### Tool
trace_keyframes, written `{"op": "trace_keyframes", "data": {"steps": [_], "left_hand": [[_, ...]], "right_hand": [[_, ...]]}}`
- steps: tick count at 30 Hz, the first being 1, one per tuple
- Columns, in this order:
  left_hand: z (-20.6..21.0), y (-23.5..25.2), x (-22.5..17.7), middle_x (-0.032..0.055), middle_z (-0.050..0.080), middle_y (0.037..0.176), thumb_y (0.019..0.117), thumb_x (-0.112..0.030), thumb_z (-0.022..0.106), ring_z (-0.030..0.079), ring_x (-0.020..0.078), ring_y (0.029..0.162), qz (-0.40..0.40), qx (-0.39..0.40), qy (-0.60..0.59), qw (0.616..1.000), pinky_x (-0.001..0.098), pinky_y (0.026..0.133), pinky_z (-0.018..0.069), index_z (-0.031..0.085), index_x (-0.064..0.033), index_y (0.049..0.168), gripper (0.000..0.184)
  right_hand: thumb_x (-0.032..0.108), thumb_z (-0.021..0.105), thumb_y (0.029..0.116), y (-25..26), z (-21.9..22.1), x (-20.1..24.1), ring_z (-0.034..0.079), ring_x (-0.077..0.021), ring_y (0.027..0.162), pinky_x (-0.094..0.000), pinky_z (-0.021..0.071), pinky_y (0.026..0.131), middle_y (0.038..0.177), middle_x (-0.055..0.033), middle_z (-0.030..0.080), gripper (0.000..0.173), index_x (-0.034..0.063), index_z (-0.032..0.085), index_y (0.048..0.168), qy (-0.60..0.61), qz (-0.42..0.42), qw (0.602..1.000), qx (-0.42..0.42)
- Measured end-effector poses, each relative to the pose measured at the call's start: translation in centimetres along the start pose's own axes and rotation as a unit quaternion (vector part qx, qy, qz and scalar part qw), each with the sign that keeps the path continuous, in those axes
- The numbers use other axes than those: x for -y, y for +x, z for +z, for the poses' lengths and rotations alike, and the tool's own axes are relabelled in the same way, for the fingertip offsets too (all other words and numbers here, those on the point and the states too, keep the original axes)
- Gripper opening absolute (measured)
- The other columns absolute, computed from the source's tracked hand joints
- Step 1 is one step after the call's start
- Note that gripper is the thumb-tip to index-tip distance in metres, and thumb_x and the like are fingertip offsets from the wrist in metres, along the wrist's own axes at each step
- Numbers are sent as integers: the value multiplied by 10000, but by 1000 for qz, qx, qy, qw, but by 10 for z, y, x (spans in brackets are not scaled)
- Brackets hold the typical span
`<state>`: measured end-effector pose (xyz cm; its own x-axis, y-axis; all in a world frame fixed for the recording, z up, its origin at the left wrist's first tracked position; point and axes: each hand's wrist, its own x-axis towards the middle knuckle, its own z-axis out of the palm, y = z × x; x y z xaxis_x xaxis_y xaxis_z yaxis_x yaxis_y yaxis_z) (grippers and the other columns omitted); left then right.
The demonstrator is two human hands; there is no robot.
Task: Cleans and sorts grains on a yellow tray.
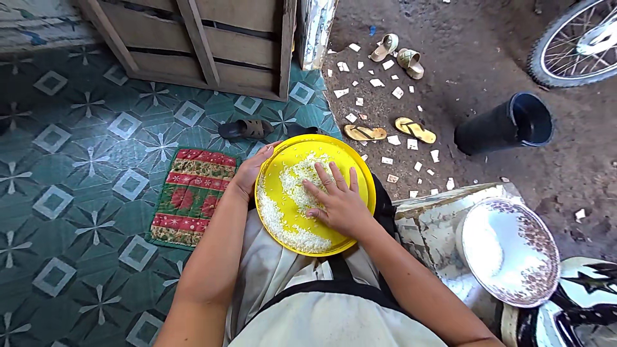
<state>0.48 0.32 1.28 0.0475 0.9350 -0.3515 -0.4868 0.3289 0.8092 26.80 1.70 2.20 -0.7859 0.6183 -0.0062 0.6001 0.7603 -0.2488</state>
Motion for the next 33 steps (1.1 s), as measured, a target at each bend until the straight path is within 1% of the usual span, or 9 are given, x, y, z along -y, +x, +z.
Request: {"op": "trace_keyframes", "data": {"steps": [7,9,13,16,18,21,23,26,33], "left_hand": [[-3,2,3,59,642,1286,1117,-275,205,650,113,1120,8,14,-6,1000,296,931,555,401,-132,1491,446],[-10,6,9,56,643,1312,1115,-282,199,648,124,1154,19,31,-6,999,303,953,559,398,-142,1506,460],[-13,8,12,63,649,1303,1112,-313,232,652,138,1154,24,42,-11,999,316,951,564,405,-142,1502,460],[-10,7,9,53,651,1296,1108,-315,244,657,130,1142,19,45,-6,999,307,939,570,403,-153,1502,454],[-9,7,8,53,650,1296,1109,-308,235,654,129,1145,20,46,-6,999,307,943,567,403,-152,1502,455],[-10,8,11,65,646,1308,1110,-327,243,651,147,1157,23,47,-5,999,327,954,565,399,-150,1507,462],[-11,7,11,67,650,1302,1107,-335,250,656,150,1147,24,38,0,999,331,942,571,398,-149,1509,467],[-9,4,8,70,650,1298,1106,-329,273,657,141,1141,14,29,-7,999,315,937,569,392,-143,1512,461],[1,1,1,69,650,1268,1117,-272,240,660,118,1095,-1,7,-16,1000,294,909,561,405,-127,1487,431]], "right_hand": [[753,249,978,-12,0,-5,150,-370,1573,-794,55,1148,1706,-74,214,806,265,343,1613,-16,46,998,-34],[756,242,978,-22,-3,-8,195,-372,1563,-787,81,1152,1696,-89,243,840,218,334,1617,-27,68,996,-59],[770,200,972,-46,-5,-16,203,-381,1559,-791,71,1153,1685,-132,256,937,88,355,1595,-39,129,989,-60],[778,186,967,-57,-2,-20,203,-397,1556,-795,59,1150,1679,-165,253,965,60,353,1591,-35,137,988,-57],[786,182,963,-59,0,-20,205,-406,1553,-798,60,1148,1677,-164,260,946,106,368,1593,-34,125,990,-57],[782,193,965,-58,2,-19,192,-431,1550,-812,73,1137,1682,-143,259,836,265,405,1586,-27,105,993,-44],[769,232,972,-57,1,-19,203,-451,1542,-822,76,1127,1671,-144,289,762,328,468,1546,-14,96,994,-51],[770,242,971,-58,-2,-20,207,-461,1537,-826,80,1123,1663,-154,304,735,357,493,1525,-11,83,994,-69],[766,233,975,-71,-5,-19,215,-456,1537,-826,77,1120,1666,-129,309,708,384,527,1493,-5,51,998,-43]]}}
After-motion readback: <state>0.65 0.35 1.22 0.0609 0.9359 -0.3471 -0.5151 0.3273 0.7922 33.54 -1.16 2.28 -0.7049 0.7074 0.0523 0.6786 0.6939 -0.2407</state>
